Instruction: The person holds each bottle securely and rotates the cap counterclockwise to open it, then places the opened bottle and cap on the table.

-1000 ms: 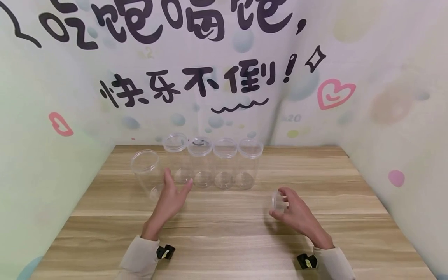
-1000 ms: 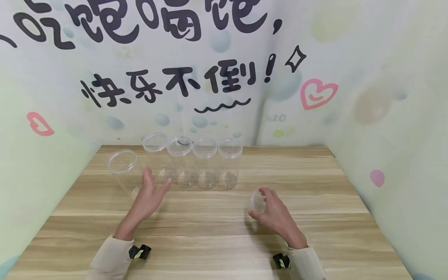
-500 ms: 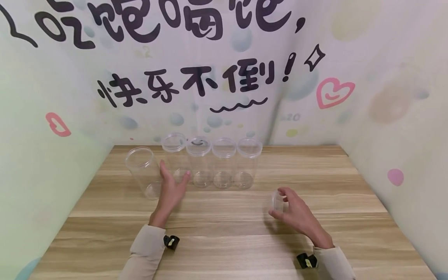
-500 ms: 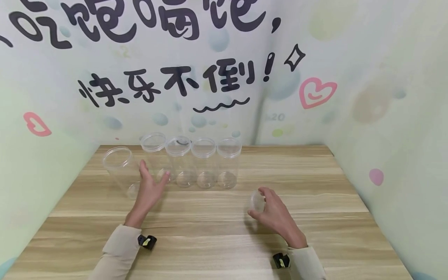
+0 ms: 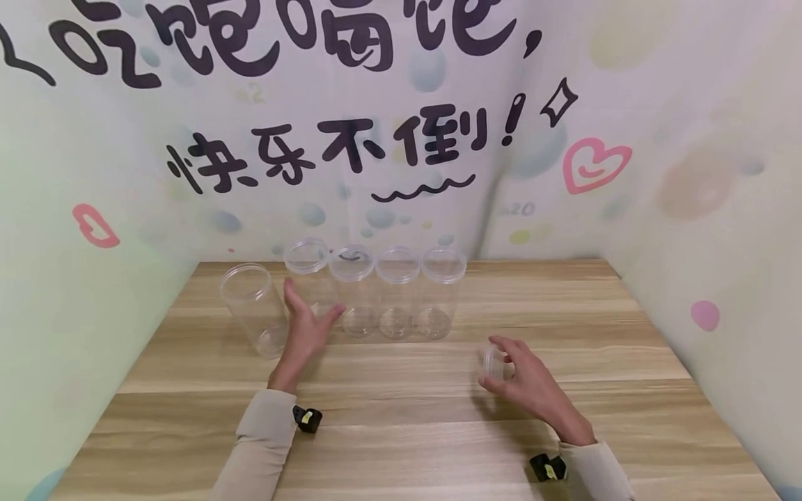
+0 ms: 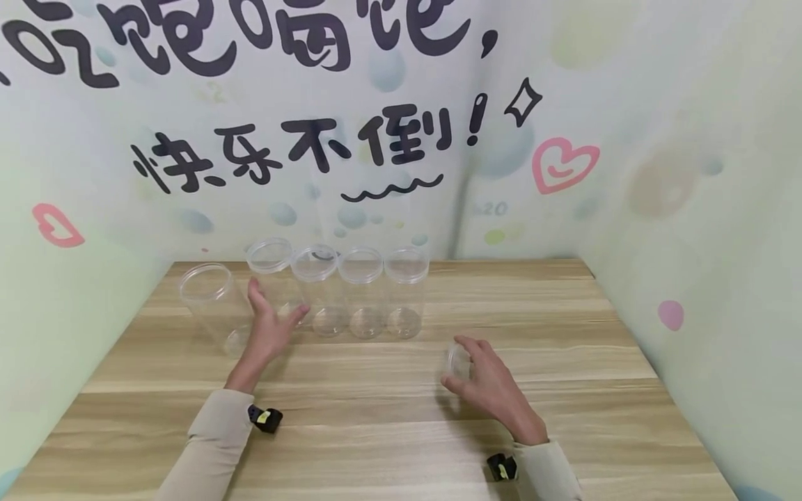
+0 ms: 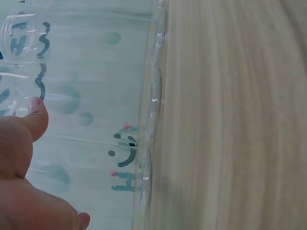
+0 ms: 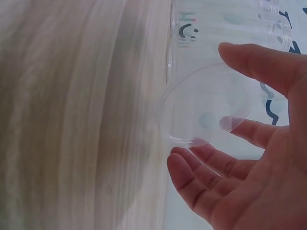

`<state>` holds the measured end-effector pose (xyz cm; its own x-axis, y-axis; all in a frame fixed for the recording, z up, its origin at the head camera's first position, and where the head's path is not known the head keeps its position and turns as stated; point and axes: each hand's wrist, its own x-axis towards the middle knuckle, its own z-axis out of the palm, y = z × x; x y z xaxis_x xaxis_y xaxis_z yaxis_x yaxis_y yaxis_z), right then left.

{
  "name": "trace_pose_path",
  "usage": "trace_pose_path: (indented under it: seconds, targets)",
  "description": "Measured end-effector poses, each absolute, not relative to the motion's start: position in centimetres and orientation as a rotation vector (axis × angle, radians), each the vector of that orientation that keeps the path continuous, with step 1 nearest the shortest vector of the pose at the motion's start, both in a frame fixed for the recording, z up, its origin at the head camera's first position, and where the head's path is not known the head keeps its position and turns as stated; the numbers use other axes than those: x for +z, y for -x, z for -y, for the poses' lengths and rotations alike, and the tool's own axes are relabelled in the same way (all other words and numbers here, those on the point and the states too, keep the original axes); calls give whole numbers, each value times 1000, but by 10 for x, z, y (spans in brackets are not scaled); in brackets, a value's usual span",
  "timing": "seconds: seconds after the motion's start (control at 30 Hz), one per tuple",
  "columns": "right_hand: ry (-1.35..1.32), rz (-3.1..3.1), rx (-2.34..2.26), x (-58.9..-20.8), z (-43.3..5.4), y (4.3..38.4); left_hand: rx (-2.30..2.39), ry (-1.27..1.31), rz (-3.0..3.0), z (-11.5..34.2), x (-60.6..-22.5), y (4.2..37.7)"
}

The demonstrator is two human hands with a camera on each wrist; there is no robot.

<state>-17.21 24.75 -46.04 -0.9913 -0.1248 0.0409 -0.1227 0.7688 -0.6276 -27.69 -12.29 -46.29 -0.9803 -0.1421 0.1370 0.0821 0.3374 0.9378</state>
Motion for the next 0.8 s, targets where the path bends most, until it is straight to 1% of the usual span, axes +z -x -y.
trace_pose_path:
  seconds: [0.37,0.8]
  targets:
    - [141,-2899,-1095,-459,-247,171,-1730,-122,2302,126,-462,282]
    - [155,-2889,-1184,-465,-249,173,-1567,-296,2299,122,-461,280]
